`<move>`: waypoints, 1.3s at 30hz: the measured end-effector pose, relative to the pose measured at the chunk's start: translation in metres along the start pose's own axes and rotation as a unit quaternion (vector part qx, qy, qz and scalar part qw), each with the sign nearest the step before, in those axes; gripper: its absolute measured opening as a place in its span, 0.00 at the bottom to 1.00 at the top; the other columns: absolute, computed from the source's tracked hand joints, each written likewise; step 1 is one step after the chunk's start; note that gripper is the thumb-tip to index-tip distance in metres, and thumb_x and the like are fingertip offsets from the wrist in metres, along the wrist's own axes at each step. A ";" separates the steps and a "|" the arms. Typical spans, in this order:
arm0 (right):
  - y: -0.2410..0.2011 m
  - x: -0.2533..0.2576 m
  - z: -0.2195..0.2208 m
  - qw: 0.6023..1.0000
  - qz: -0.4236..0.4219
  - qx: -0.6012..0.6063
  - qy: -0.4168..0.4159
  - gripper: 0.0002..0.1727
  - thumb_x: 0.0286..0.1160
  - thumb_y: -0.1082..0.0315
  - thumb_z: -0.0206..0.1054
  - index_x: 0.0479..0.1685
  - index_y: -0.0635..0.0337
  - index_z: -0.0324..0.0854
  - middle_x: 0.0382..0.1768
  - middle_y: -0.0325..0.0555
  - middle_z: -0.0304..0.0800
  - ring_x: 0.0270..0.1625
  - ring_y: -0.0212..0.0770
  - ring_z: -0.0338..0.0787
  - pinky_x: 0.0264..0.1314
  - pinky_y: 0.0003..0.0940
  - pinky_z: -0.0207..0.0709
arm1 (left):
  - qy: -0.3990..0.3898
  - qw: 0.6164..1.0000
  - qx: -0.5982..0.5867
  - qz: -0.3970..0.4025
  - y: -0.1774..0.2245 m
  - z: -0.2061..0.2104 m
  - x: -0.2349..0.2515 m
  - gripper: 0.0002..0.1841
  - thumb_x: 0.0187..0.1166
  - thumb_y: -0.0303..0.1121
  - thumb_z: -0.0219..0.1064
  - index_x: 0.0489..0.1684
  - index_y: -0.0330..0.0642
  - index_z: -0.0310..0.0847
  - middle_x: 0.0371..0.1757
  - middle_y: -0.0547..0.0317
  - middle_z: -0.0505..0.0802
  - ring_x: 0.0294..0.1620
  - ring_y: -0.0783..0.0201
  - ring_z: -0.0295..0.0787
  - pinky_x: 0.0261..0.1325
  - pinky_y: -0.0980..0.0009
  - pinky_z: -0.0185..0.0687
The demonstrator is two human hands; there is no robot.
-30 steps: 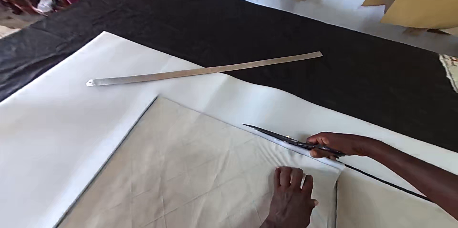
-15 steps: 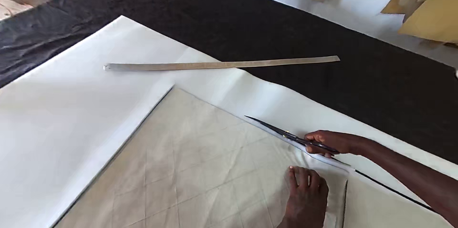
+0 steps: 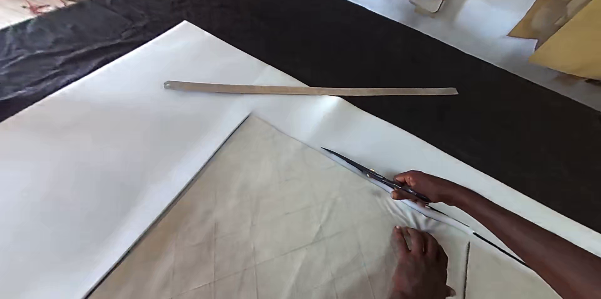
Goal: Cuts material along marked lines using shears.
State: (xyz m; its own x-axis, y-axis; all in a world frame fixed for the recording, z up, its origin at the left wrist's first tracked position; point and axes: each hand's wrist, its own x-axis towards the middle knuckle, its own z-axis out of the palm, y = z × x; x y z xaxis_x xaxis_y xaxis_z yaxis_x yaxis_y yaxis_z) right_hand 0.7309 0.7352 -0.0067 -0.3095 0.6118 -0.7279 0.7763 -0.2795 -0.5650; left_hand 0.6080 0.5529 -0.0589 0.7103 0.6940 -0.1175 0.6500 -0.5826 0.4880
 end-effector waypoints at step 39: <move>-0.159 0.108 0.013 1.000 0.000 -0.015 0.010 0.23 0.77 0.47 0.72 0.38 0.61 0.77 0.18 0.42 0.75 0.16 0.36 0.76 0.20 0.31 0.74 | -0.042 0.998 -0.042 0.033 -0.006 -0.023 0.000 0.47 0.60 0.61 0.78 0.77 0.36 0.74 0.79 0.38 0.77 0.82 0.30 0.65 0.74 0.17 0.51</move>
State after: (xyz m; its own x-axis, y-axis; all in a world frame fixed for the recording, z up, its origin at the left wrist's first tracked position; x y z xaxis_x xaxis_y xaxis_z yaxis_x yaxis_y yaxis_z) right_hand 0.5667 0.8359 -0.0007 -0.2986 0.6274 -0.7192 0.7926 -0.2568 -0.5531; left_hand 0.5978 0.5658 -0.0422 0.7736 0.6149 -0.1531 0.5780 -0.5857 0.5683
